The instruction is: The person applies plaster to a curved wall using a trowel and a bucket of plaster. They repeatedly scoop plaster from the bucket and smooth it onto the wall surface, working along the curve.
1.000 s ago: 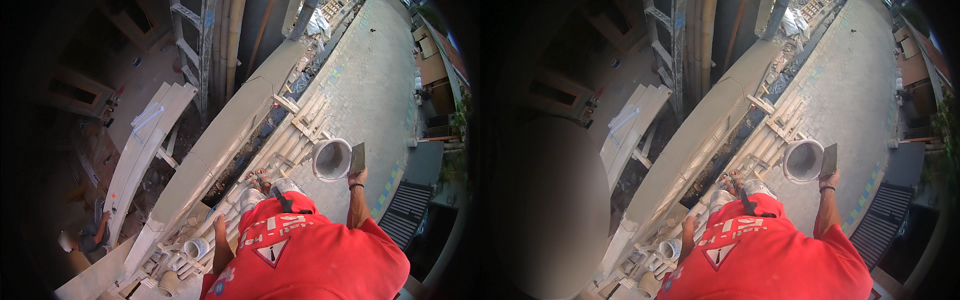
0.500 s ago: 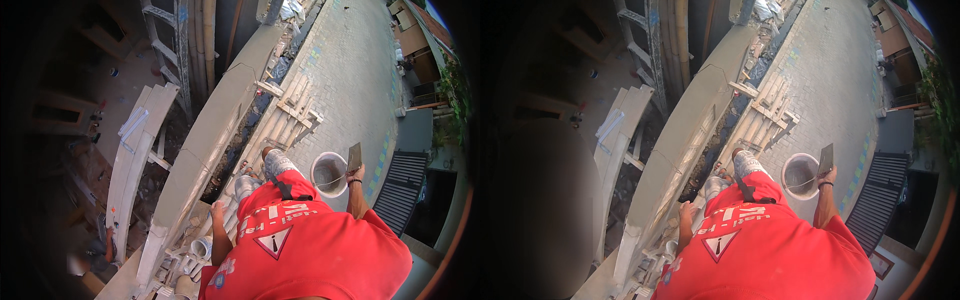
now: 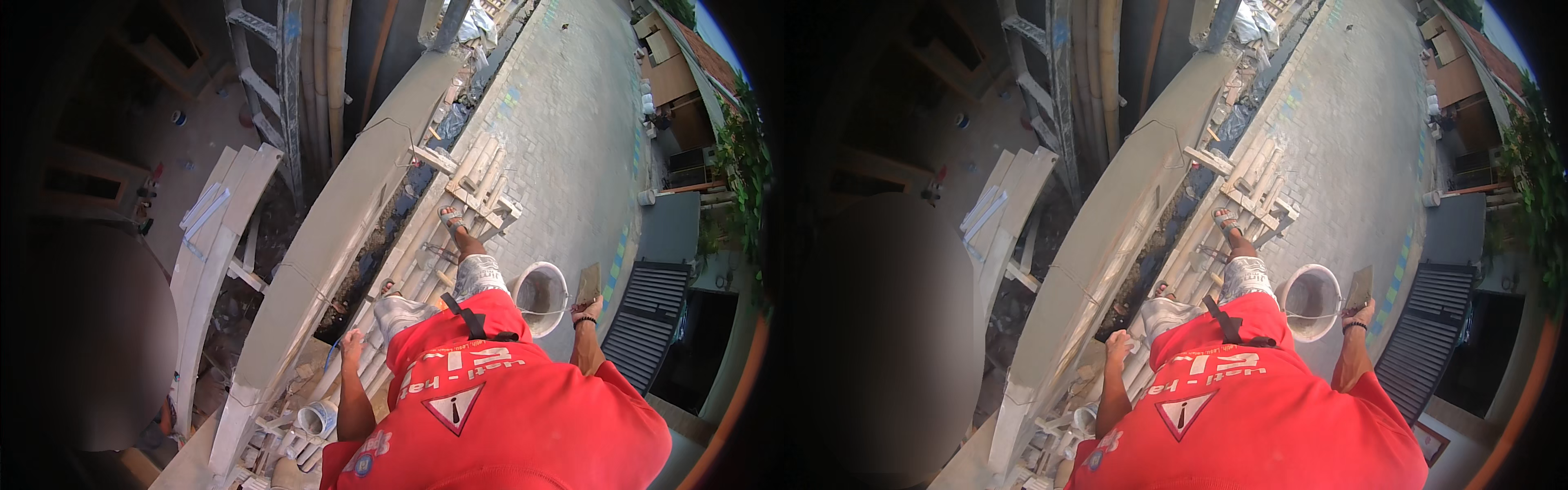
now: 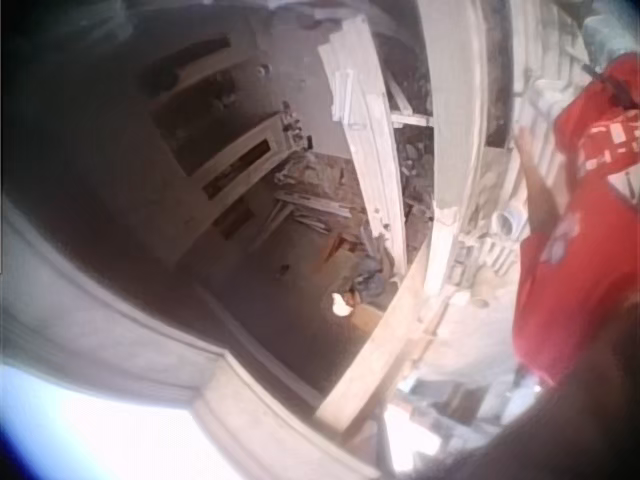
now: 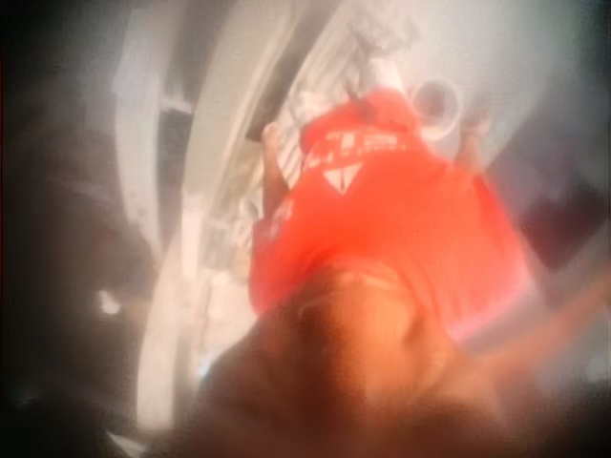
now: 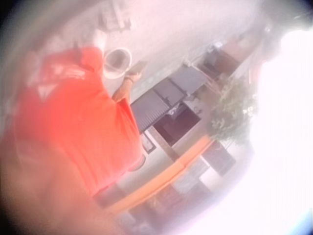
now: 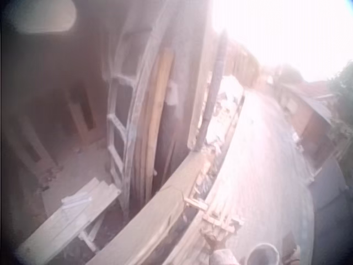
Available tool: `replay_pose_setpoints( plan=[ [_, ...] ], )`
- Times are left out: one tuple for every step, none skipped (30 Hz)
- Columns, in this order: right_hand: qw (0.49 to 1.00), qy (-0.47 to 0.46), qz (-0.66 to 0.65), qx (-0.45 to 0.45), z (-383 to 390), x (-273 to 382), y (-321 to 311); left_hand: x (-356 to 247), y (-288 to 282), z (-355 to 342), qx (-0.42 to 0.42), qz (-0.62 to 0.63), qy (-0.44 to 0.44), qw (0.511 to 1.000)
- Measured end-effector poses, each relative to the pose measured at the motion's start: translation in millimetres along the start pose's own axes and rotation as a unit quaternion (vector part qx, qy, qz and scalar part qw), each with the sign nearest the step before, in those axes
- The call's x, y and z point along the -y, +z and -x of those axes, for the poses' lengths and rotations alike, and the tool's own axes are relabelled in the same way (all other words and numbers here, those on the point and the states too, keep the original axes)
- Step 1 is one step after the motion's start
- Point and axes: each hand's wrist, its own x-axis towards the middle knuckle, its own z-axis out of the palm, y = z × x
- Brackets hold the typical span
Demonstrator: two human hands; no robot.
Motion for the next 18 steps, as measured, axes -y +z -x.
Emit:
replay_pose_setpoints(
  plan=[
    [1.0,-0.006,0.007,0.001,-9,3,10,-9,10,-4,-0.001,-0.001,0.014,1.0],
    [1.0,-0.013,0.016,0.003,-20,5,20,-18,20,-8,-0.002,-0.002,0.028,1.0],
    [1.0,0.001,0.02,0.005,-30,6,31,-28,31,-14,-0.007,-0.017,0.055,0.998],
    [0.999,0.015,0.028,0.008,-41,6,45,-43,44,-16,-0.015,-0.031,0.081,0.996],
    [0.999,0.031,0.035,0.009,-52,7,57,-62,57,-17,-0.022,-0.048,0.105,0.993],
    [0.998,0.039,0.048,0.01,-64,8,70,-82,72,-18,-0.025,-0.053,0.11,0.992],
    [0.997,0.051,0.061,0.013,-78,8,86,-108,87,-18,-0.032,-0.058,0.115,0.991],
    [0.995,0.065,0.077,0.014,-87,8,101,-124,98,-19,-0.04,-0.065,0.117,0.99],
    [0.992,0.078,0.082,0.047,-96,9,124,-138,110,-25,-0.043,-0.042,0.127,0.99],
    [0.991,0.084,0.09,0.055,-98,11,146,-155,123,-24,-0.046,-0.035,0.129,0.99],
    [0.99,0.087,0.096,0.061,-99,16,169,-175,138,-21,-0.045,-0.027,0.131,0.99],
    [0.989,0.09,0.101,0.067,-106,19,186,-193,152,-20,-0.044,-0.02,0.134,0.99],
    [0.98,0.102,0.09,0.144,-134,28,187,-209,166,-18,-0.035,-0.013,0.132,0.991],
    [0.977,0.097,0.102,0.163,-139,32,203,-219,177,-19,-0.031,-0.006,0.127,0.991],
    [0.973,0.092,0.113,0.181,-143,35,222,-226,186,-19,-0.027,0.0,0.124,0.992],
    [0.968,0.087,0.123,0.201,-141,38,244,-230,194,-19,-0.035,-0.008,0.118,0.992],
    [0.967,0.087,0.121,0.206,-137,40,264,-232,201,-19,-0.042,-0.016,0.113,0.993],
    [0.967,0.086,0.118,0.211,-132,43,281,-234,209,-20,-0.048,-0.023,0.109,0.993]
  ],
)
